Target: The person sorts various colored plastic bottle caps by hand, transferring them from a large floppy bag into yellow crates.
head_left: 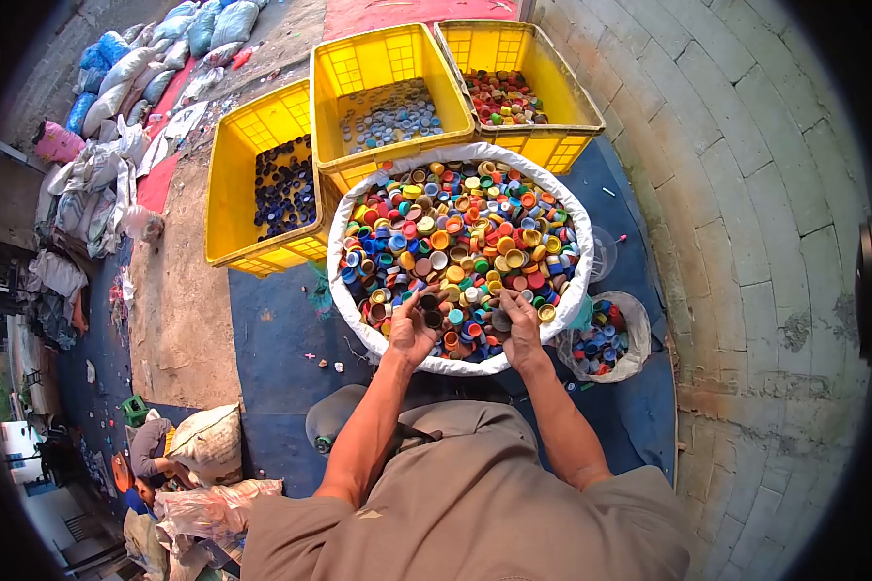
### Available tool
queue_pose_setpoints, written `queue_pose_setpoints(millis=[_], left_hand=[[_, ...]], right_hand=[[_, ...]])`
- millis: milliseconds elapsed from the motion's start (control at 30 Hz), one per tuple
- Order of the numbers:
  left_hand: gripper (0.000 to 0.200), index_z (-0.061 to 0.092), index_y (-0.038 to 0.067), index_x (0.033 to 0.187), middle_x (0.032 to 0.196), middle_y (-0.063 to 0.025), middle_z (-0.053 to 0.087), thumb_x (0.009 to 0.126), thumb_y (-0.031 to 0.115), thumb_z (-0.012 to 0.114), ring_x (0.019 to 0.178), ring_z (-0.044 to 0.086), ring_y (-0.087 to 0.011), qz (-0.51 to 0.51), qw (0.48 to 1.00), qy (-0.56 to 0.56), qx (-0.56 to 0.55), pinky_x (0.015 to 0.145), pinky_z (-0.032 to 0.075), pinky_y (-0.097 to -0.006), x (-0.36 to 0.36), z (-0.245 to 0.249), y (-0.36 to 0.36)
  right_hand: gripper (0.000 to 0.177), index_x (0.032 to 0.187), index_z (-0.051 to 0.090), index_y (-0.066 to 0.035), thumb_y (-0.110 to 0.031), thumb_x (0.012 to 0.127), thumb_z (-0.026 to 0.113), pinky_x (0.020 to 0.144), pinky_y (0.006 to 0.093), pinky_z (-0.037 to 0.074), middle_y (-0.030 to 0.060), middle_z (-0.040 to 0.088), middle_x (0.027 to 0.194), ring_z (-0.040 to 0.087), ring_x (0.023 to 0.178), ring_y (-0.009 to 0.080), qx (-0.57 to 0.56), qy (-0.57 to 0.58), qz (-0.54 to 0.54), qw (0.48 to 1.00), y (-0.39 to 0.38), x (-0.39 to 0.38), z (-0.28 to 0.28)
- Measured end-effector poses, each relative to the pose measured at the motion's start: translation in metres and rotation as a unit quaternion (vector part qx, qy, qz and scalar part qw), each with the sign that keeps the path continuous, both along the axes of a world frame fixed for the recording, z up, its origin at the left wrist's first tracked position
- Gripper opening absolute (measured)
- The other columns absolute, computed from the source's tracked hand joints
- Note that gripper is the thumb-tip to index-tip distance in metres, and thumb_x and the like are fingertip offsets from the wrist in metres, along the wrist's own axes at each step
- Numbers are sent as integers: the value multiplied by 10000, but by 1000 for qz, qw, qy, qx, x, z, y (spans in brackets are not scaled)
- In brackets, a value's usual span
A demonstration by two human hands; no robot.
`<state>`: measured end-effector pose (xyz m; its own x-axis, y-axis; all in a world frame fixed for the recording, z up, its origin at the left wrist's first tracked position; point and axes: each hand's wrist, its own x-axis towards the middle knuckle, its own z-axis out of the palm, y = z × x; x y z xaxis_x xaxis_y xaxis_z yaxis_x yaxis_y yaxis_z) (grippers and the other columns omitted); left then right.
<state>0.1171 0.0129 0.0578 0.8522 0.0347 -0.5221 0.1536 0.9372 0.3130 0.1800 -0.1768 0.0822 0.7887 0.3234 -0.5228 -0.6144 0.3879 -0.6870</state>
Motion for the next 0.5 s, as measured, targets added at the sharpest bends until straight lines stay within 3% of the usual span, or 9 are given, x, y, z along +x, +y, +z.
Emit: queue_pose_setpoints(millis=[100, 133, 233, 400, 467, 500], left_hand=[[429, 496, 44, 1242, 1164, -136, 588, 956, 364, 472, 929, 599, -239, -8, 1000, -9, -10, 806, 484, -390, 1, -7, -4], [437, 492, 39, 1241, 1169, -140, 585, 956, 370, 473, 947, 596, -245, -10, 1000, -9, -18, 818, 483, -395, 3, -5, -7], [467, 482, 24, 1224, 1171, -149, 576, 949, 401, 482, 991, 584, -271, -20, 1000, 1, -20, 859, 479, -415, 11, 0, -18], [508, 473, 14, 1235, 1185, -149, 563, 941, 429, 478, 1001, 579, -269, -45, 998, 30, -28, 854, 483, -400, 34, -19, -36], [539, 458, 3, 1261, 1172, -165, 558, 942, 437, 458, 992, 575, -278, -73, 995, 40, -50, 854, 481, -404, 61, -35, -39], [574, 433, -26, 1276, 1155, -182, 557, 941, 438, 460, 987, 571, -300, -78, 996, 40, -35, 842, 484, -410, 81, -17, -41]], right_hand=[[230, 1089, 540, -78, -209, 900, 532, 746, 398, 524, 83, 615, 1023, 630, 901, 245, 162, 89, -31, 982, -10, -5, 0], [304, 1129, 517, -72, -161, 840, 497, 829, 460, 495, 122, 600, 1084, 598, 994, 302, 178, 99, -38, 978, -14, -5, -10], [372, 1153, 502, -63, -124, 786, 502, 860, 471, 485, 138, 598, 1093, 593, 1010, 321, 242, 132, -74, 958, -20, -9, -22], [555, 1238, 436, 30, -96, 699, 475, 984, 496, 418, 197, 498, 1231, 489, 1146, 388, 247, 181, -120, 944, -32, -3, -49], [548, 1216, 440, 38, -83, 682, 465, 1026, 485, 388, 194, 508, 1195, 494, 1129, 386, 215, 204, -150, 943, -28, 17, -38], [541, 1204, 446, 42, -79, 677, 460, 1035, 483, 381, 191, 513, 1175, 498, 1122, 380, 204, 210, -154, 944, -26, 34, -35]])
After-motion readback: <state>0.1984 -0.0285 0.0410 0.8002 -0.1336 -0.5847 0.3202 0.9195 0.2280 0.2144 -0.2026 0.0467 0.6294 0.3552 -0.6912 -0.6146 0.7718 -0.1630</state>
